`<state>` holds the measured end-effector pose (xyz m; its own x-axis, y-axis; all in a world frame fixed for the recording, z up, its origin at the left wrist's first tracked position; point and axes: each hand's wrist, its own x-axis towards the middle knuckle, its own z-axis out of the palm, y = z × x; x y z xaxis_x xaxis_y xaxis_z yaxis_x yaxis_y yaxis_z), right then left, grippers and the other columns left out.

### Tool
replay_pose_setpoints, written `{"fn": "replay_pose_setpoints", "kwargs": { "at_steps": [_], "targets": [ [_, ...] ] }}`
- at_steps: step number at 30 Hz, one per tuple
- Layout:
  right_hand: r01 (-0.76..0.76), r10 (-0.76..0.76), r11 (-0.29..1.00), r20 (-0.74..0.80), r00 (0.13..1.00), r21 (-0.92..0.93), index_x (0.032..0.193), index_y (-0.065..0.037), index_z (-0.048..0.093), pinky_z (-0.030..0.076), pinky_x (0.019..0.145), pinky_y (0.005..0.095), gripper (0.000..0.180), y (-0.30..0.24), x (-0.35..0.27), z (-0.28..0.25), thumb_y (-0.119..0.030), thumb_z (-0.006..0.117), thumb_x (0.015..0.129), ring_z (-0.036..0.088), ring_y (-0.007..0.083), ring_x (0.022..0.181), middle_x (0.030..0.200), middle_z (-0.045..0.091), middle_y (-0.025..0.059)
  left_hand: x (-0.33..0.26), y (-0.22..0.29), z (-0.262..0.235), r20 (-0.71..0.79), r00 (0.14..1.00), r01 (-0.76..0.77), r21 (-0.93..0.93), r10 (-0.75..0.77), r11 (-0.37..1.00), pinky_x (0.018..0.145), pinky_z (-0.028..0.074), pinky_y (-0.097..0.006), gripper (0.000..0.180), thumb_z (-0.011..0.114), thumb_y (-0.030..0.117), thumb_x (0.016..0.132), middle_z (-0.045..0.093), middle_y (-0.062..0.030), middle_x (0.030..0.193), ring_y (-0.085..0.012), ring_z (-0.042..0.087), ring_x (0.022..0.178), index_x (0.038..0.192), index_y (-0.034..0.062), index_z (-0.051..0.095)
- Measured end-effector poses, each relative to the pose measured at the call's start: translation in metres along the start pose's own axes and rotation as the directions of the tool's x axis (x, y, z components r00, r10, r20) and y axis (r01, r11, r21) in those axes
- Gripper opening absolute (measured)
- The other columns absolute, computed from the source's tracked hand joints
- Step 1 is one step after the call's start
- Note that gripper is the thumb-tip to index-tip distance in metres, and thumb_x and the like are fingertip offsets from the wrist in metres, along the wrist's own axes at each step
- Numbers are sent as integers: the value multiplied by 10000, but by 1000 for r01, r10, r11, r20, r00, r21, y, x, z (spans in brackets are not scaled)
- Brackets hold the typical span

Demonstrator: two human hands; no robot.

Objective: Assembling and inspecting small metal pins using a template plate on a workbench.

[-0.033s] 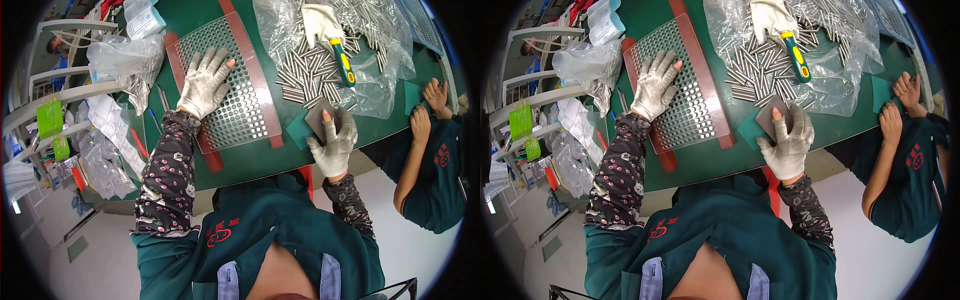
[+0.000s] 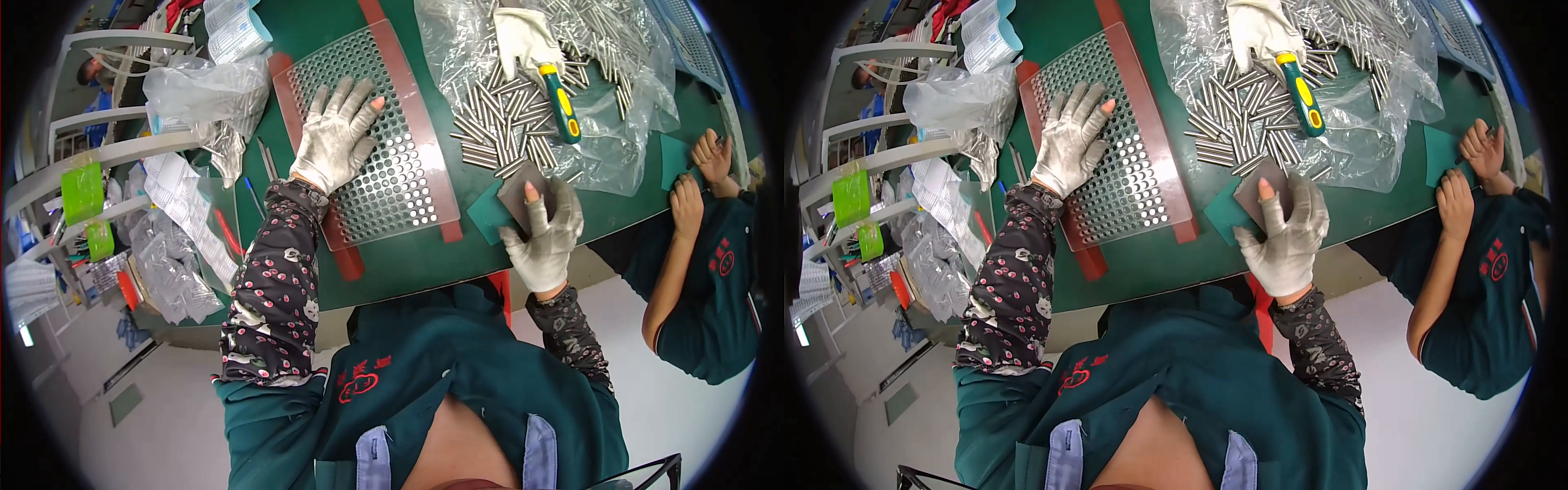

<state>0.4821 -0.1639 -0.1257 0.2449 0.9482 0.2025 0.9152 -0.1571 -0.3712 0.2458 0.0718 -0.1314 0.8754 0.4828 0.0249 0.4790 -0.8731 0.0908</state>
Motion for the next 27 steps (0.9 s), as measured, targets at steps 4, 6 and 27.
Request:
{"fn": "replay_pose_setpoints", "kwargs": {
  "at_steps": [4, 6, 27],
  "targets": [
    [145, -163, 980, 129, 978, 138, 1162, -213, 548, 253, 962, 472, 489, -37, 7, -9, -461, 553, 740, 350, 361, 1165, 1217, 416, 174, -5, -6, -8, 29, 1000, 5, -11, -4, 1000, 1029, 195, -498, 515, 447, 310, 824, 346, -140, 1344, -358, 304, 1244, 1305, 142, 369],
    [218, -254, 958, 201, 946, 184, 1133, -216, 572, 246, 976, 475, 487, -54, 12, -4, -419, 598, 691, 347, 346, 1168, 1228, 419, 156, -4, -6, -2, 29, 1000, 4, -22, -3, 1000, 1031, 191, -498, 518, 441, 318, 827, 342, -140, 1347, -359, 301, 1246, 1309, 146, 361],
    [282, -321, 939, 203, 925, 198, 1089, -206, 581, 314, 926, 469, 473, -93, 26, 18, -289, 647, 628, 388, 325, 1112, 1186, 444, 133, -12, -17, -6, 27, 999, 36, -44, -34, 998, 1043, 184, -492, 509, 521, 260, 779, 343, -69, 1354, -297, 282, 1273, 1267, 166, 409]
  ]
}}
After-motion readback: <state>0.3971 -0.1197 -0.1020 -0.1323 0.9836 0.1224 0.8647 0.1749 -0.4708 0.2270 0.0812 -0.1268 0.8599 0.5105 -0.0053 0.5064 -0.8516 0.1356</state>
